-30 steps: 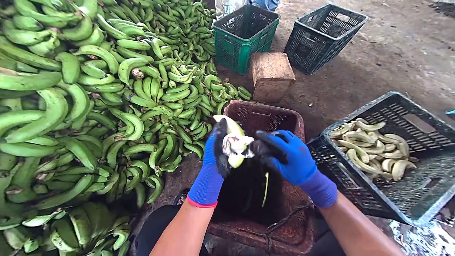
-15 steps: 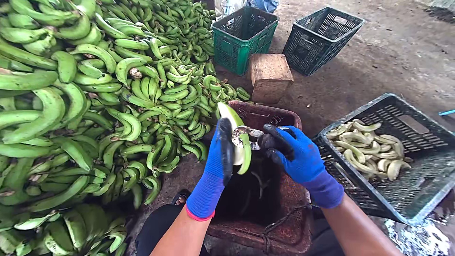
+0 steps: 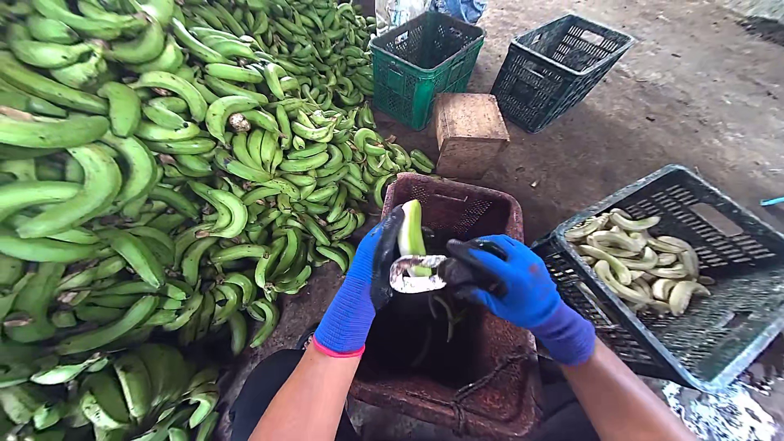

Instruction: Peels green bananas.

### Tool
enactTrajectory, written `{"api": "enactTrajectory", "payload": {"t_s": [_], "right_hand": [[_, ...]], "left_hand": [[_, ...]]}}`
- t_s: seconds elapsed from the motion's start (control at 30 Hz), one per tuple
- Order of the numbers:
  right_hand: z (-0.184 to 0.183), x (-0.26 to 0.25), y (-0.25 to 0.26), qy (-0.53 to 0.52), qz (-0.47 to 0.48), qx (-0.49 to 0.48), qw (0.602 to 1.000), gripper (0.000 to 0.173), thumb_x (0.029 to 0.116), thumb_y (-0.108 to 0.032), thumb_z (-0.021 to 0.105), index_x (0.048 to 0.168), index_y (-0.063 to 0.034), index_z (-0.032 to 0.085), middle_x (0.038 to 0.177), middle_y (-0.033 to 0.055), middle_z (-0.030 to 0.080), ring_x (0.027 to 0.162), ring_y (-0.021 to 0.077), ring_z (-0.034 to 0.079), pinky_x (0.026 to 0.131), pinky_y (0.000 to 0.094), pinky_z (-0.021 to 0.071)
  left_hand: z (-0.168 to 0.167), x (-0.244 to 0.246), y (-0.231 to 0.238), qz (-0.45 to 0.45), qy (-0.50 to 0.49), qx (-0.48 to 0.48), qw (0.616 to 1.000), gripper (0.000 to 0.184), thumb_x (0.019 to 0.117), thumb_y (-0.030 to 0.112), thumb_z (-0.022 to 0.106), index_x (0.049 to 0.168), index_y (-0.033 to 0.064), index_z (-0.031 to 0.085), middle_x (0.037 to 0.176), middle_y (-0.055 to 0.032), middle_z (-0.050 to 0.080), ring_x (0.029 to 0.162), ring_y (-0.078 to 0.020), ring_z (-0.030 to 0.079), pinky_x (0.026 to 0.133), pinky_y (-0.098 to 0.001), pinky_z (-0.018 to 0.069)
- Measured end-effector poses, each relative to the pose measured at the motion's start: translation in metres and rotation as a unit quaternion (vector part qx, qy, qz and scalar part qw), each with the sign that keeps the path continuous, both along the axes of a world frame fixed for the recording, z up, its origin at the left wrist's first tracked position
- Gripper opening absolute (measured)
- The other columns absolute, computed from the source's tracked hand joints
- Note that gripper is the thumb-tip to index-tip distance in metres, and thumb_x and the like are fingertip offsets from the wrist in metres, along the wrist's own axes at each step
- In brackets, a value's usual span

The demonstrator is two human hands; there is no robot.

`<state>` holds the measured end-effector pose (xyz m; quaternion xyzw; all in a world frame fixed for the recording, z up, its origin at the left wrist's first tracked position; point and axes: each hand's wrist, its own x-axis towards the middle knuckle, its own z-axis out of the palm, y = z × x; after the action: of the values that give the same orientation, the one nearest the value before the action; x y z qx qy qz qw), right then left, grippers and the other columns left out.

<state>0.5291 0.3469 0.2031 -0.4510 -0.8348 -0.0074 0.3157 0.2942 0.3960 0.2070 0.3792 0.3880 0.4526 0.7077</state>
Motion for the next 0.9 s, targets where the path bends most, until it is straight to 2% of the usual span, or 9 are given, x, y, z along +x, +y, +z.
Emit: {"api": "enactTrajectory", "payload": {"t_s": [0.1, 0.2, 0.3, 0.4, 0.5, 0.57, 0.67, 0.8, 0.9], "right_hand": [[0.004, 0.003, -0.001, -0.028, 0.005, 0.079, 0.996, 0.044, 0.0884, -0.050, 0.063, 0.116, -0.0197, 0.078, 0.105, 0.0157, 0.073, 0.093, 0.0325, 0.069, 0.077, 0.0465, 0.0540], [0.010, 0.000, -0.002, -0.038, -0.020, 0.085, 0.995, 0.041, 0.0882, -0.045, 0.063, 0.116, -0.0187, 0.077, 0.106, 0.0163, 0.072, 0.092, 0.0332, 0.069, 0.075, 0.0473, 0.0527], [0.019, -0.011, -0.005, 0.022, -0.114, -0.092, 0.989, 0.044, 0.0952, -0.035, 0.060, 0.132, -0.0127, 0.069, 0.114, 0.0178, 0.071, 0.097, 0.0368, 0.071, 0.077, 0.0579, 0.0568], [0.039, -0.012, 0.007, 0.102, -0.230, -0.334, 0.908, 0.039, 0.1098, -0.034, 0.045, 0.139, -0.0138, 0.063, 0.109, 0.0169, 0.072, 0.093, 0.0314, 0.070, 0.084, 0.0572, 0.0533], [0.030, 0.005, 0.009, 0.124, -0.205, -0.353, 0.904, 0.040, 0.1090, -0.035, 0.047, 0.140, -0.0147, 0.062, 0.106, 0.0158, 0.072, 0.087, 0.0280, 0.069, 0.082, 0.0535, 0.0536], [0.015, 0.016, 0.000, 0.090, -0.084, -0.250, 0.960, 0.046, 0.1006, -0.038, 0.055, 0.139, -0.0140, 0.064, 0.116, 0.0108, 0.073, 0.100, 0.0235, 0.071, 0.088, 0.0505, 0.0570], [0.009, 0.015, -0.006, 0.004, 0.054, -0.107, 0.993, 0.056, 0.0933, -0.051, 0.057, 0.129, -0.0110, 0.071, 0.109, 0.0172, 0.073, 0.097, 0.0328, 0.071, 0.081, 0.0517, 0.0573], [0.015, 0.015, 0.002, 0.016, -0.046, -0.116, 0.992, 0.045, 0.0904, -0.030, 0.064, 0.131, -0.0104, 0.070, 0.113, 0.0184, 0.071, 0.099, 0.0374, 0.070, 0.081, 0.0587, 0.0559], [0.028, 0.040, 0.013, 0.113, -0.166, -0.182, 0.963, 0.045, 0.0998, -0.013, 0.059, 0.145, -0.0091, 0.057, 0.128, 0.0216, 0.065, 0.115, 0.0363, 0.064, 0.097, 0.0603, 0.0500]], "left_hand": [[0.008, -0.004, 0.002, -0.003, -0.127, -0.084, 0.988, 0.042, 0.1090, 0.043, 0.034, 0.106, 0.0132, 0.064, 0.081, -0.0023, 0.067, 0.067, -0.0094, 0.067, 0.058, -0.0230, 0.0570], [0.010, 0.001, -0.004, 0.032, -0.078, -0.031, 0.996, 0.038, 0.1105, 0.038, 0.033, 0.111, 0.0130, 0.062, 0.081, -0.0004, 0.066, 0.068, -0.0060, 0.066, 0.060, -0.0203, 0.0563], [0.025, 0.014, -0.023, 0.042, 0.103, 0.099, 0.989, 0.036, 0.1102, 0.016, 0.035, 0.139, 0.0028, 0.050, 0.105, -0.0025, 0.063, 0.088, 0.0010, 0.060, 0.080, -0.0171, 0.0510], [0.024, 0.022, -0.029, -0.034, 0.118, 0.149, 0.981, 0.047, 0.1088, 0.023, 0.032, 0.154, 0.0114, 0.041, 0.132, -0.0031, 0.061, 0.106, -0.0023, 0.061, 0.094, -0.0229, 0.0511], [0.015, 0.020, -0.017, 0.025, 0.001, 0.086, 0.996, 0.042, 0.1098, 0.022, 0.025, 0.135, 0.0077, 0.055, 0.088, -0.0024, 0.067, 0.070, -0.0071, 0.063, 0.064, -0.0220, 0.0552], [0.011, 0.011, -0.006, 0.073, -0.073, 0.026, 0.994, 0.041, 0.1115, 0.033, 0.029, 0.119, 0.0108, 0.063, 0.082, -0.0015, 0.067, 0.067, -0.0079, 0.064, 0.061, -0.0230, 0.0564], [0.012, 0.008, -0.004, 0.077, -0.065, 0.009, 0.995, 0.040, 0.1112, 0.038, 0.031, 0.115, 0.0121, 0.062, 0.080, -0.0007, 0.066, 0.066, -0.0063, 0.064, 0.059, -0.0211, 0.0558], [0.024, 0.018, -0.029, 0.011, 0.060, 0.104, 0.993, 0.037, 0.1098, 0.014, 0.030, 0.139, 0.0037, 0.051, 0.108, 0.0000, 0.064, 0.091, 0.0019, 0.060, 0.083, -0.0158, 0.0507], [0.023, 0.018, -0.030, -0.006, 0.138, 0.194, 0.971, 0.043, 0.1085, 0.018, 0.031, 0.146, 0.0091, 0.051, 0.131, -0.0012, 0.063, 0.110, -0.0012, 0.061, 0.096, -0.0214, 0.0501]]}}
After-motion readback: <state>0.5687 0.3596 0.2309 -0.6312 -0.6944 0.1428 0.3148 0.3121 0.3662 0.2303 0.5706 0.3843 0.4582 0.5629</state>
